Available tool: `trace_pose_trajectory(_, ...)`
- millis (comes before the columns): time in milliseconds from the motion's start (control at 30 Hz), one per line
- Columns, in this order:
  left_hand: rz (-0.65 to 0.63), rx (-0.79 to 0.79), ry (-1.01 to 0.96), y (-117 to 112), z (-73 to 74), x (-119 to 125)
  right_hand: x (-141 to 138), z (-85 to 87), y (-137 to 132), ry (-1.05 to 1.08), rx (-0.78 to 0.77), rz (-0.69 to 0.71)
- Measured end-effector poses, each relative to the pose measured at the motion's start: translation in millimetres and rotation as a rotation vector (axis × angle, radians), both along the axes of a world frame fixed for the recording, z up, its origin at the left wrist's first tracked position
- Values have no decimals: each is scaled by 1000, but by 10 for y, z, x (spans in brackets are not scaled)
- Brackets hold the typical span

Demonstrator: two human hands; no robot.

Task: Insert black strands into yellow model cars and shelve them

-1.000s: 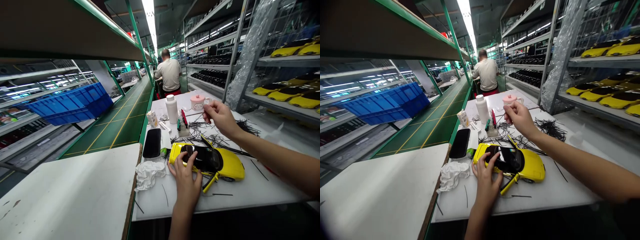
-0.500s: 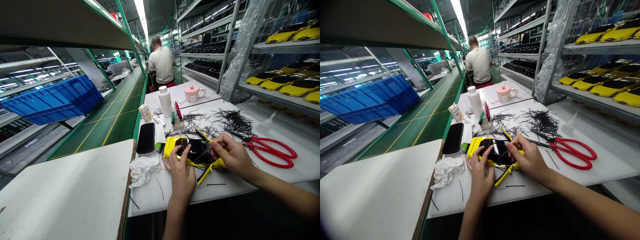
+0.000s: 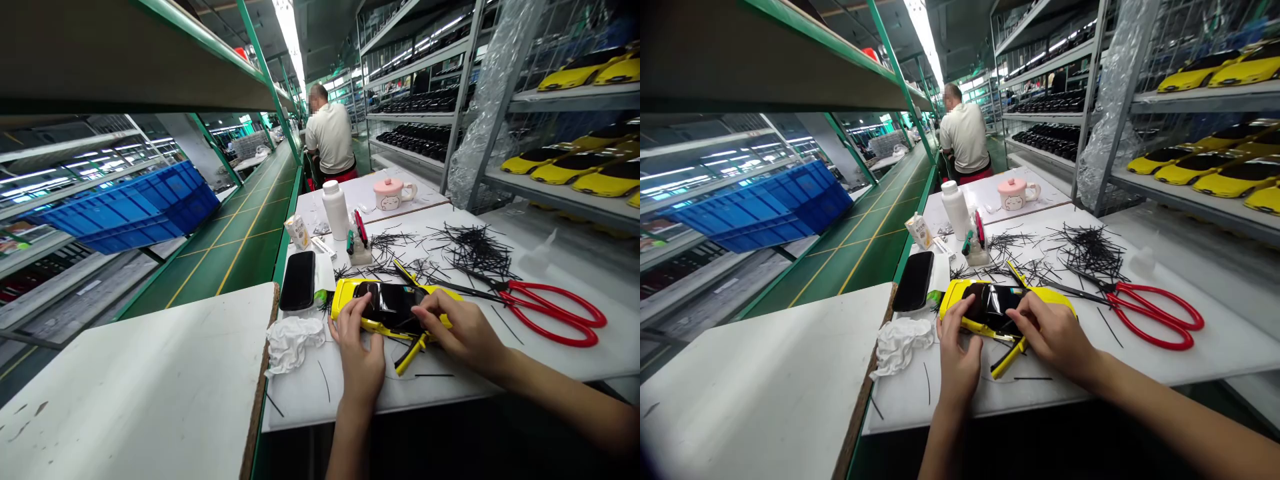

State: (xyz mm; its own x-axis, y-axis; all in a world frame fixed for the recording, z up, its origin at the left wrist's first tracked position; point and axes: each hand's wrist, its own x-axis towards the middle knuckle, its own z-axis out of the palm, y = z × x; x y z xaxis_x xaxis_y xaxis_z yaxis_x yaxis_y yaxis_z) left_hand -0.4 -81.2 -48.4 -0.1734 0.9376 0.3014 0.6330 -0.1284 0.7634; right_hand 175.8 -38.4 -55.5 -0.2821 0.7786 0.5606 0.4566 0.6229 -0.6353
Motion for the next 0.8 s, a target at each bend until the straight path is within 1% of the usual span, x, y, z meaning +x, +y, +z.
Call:
trace_pose_trajectory(67,10,18,3,7,-7,4,7,11,-7,8,5,9)
trace_pose_trajectory(100,18,25,11,15,-11,6,8,46,-3,16,7,23)
trace_pose_trajectory(167,34,36,24,31,-10,5,4,191,37,57,13,64)
trace_pose_trajectory(233,23,37,20,23,1,-9,-18,414,146,129,36,98)
trace_pose_trajectory(300,-14,39,-12,-34,6,-37,-68,647,349,157,74,95)
trace_pose_trajectory(367,-50,43,-60,-143,-19,-77,-149,814,634,53,104,58)
trace_pose_trajectory(400,-58,40,-77,-211,-47,-99,-198,859,795,-34,97,37)
trace_pose_trajectory(467,-75,-1,-23,-345,-127,-140,-310,871,1115,-93,87,18)
trace_pose_trajectory(533,-102,-51,82,-443,-213,-162,-426,809,1385,-129,73,0)
trace_pose_trajectory(600,-74,-79,161,-487,-273,-161,-532,715,1573,-168,41,-1)
trace_pose_trajectory(700,25,-82,234,-463,-294,-144,-626,581,1699,-230,-32,40)
trace_pose_trajectory(800,142,-44,250,-405,-277,-159,-563,487,1673,-280,-109,75)
